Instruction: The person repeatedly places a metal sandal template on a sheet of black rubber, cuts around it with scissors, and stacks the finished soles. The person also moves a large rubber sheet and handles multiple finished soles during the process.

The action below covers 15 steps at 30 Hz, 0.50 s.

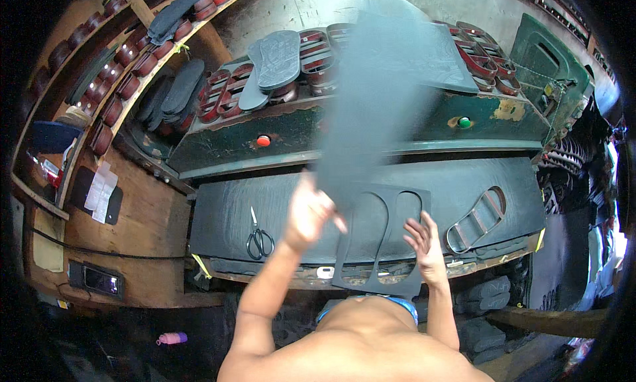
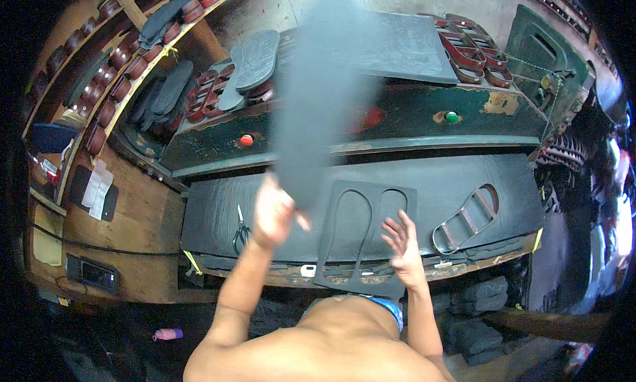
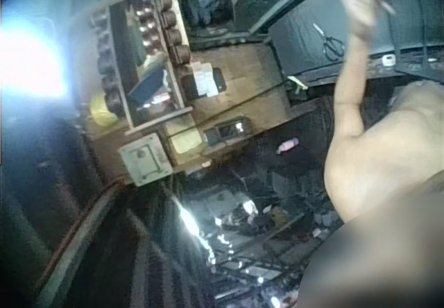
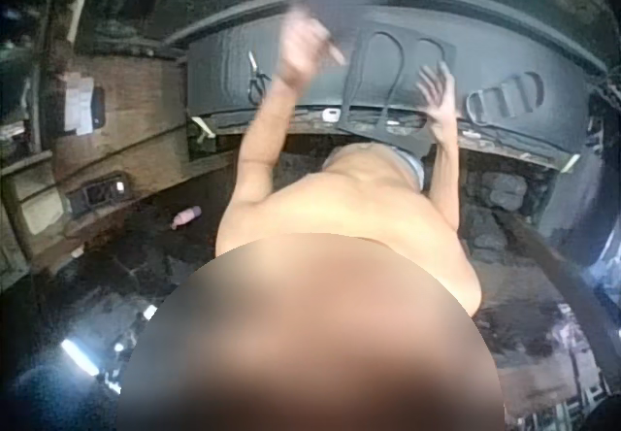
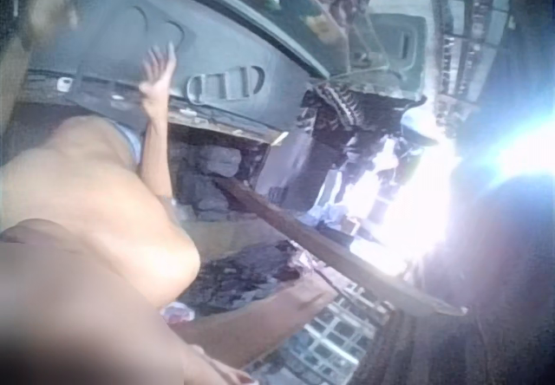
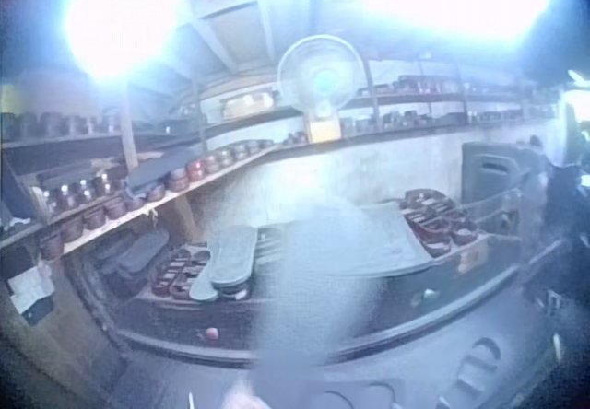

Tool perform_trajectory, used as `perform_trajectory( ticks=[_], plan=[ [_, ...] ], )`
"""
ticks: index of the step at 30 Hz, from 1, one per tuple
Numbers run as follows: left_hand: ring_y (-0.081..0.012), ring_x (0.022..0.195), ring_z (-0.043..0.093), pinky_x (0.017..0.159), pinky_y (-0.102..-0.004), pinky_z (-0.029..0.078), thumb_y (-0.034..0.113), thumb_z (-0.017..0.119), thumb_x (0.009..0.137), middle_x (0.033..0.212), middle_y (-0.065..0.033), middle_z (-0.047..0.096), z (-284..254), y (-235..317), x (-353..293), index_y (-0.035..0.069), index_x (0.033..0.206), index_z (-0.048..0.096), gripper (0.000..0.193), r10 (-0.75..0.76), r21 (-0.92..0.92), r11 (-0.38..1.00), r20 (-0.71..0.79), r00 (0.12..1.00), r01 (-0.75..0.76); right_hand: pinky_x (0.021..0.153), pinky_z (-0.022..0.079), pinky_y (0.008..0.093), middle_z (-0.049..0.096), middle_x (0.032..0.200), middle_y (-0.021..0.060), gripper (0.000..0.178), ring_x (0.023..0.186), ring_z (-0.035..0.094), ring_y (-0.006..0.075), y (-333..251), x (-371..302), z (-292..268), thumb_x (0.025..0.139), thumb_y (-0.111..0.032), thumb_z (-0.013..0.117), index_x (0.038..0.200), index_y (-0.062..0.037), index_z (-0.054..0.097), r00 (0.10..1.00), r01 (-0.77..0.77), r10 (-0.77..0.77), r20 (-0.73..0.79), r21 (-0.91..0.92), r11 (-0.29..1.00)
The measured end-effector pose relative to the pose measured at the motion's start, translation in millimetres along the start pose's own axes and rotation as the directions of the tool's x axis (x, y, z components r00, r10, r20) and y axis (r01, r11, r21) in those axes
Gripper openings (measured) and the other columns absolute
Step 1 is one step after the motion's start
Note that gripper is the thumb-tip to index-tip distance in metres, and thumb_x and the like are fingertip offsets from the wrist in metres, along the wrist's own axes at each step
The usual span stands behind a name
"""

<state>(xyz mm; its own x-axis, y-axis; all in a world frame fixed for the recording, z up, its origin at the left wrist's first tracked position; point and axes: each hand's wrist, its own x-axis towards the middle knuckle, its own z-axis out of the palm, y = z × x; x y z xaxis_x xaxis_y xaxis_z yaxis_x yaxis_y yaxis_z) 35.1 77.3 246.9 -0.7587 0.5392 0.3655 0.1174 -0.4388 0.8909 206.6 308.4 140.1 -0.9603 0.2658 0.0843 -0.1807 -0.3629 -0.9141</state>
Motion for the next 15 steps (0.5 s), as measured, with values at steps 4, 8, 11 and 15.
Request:
perform_trajectory(
  ticks=[4, 8, 11, 15],
  plan=[
    [-0.0186, 0.076, 0.07, 0.07, -0.0345, 0.059, 0.021, 0.058, 0.104, 0.083, -0.0048, 0.062, 57, -36, -56, -0.002, 0.153, 0.021, 0.065, -0.578, 0.029, 0.799, 0.312, 0.754, 0.6, 0.118, 0.036, 0.0559, 0.037, 0.157, 0.0232, 0.147, 0.145, 0.04, 0.0398, -25, 20, 38, 0.056, -0.074, 0.088, 0.164, -0.0158, 0.005, 0.962, 0.199, -0.264, 0.073, 0.477, 0.856],
    [-0.0307, 0.079, 0.072, 0.074, -0.0412, 0.057, 0.026, 0.055, 0.105, 0.087, -0.0143, 0.067, 59, -20, -28, 0.005, 0.143, 0.042, 0.046, -0.561, 0.606, 0.746, 0.346, 0.752, 0.277, 0.112, 0.043, 0.0554, 0.049, 0.14, 0.0181, 0.134, 0.134, 0.049, 0.0342, -48, 24, 46, 0.066, -0.062, 0.088, 0.163, -0.0162, 0.008, 0.968, 0.216, -0.25, 0.028, 0.417, 0.883],
    [-0.0388, 0.087, 0.067, 0.081, -0.0461, 0.056, 0.033, 0.062, 0.097, 0.097, -0.0212, 0.068, 21, 16, 38, 0.007, 0.115, 0.065, 0.032, -0.021, 0.908, 0.327, 0.283, 0.959, -0.261, 0.109, 0.047, 0.0539, 0.051, 0.132, 0.0156, 0.128, 0.128, 0.052, 0.0308, -52, 29, 39, 0.07, -0.057, 0.088, 0.163, -0.0156, 0.01, 0.976, 0.191, -0.215, 0.017, 0.398, 0.898],
    [-0.0429, 0.12, 0.054, 0.102, -0.0572, 0.043, 0.036, 0.071, 0.089, 0.133, -0.0271, 0.053, -44, 47, 166, 0.0, 0.126, 0.056, 0.054, 0.54, 0.979, -0.198, 0.143, 0.83, -0.04, 0.107, 0.047, 0.0512, 0.056, 0.132, 0.0157, 0.125, 0.126, 0.058, 0.0328, -33, 39, 37, 0.072, -0.053, 0.088, 0.163, -0.015, 0.012, 0.991, 0.021, -0.064, 0.114, 0.344, 0.939]
  ],
)
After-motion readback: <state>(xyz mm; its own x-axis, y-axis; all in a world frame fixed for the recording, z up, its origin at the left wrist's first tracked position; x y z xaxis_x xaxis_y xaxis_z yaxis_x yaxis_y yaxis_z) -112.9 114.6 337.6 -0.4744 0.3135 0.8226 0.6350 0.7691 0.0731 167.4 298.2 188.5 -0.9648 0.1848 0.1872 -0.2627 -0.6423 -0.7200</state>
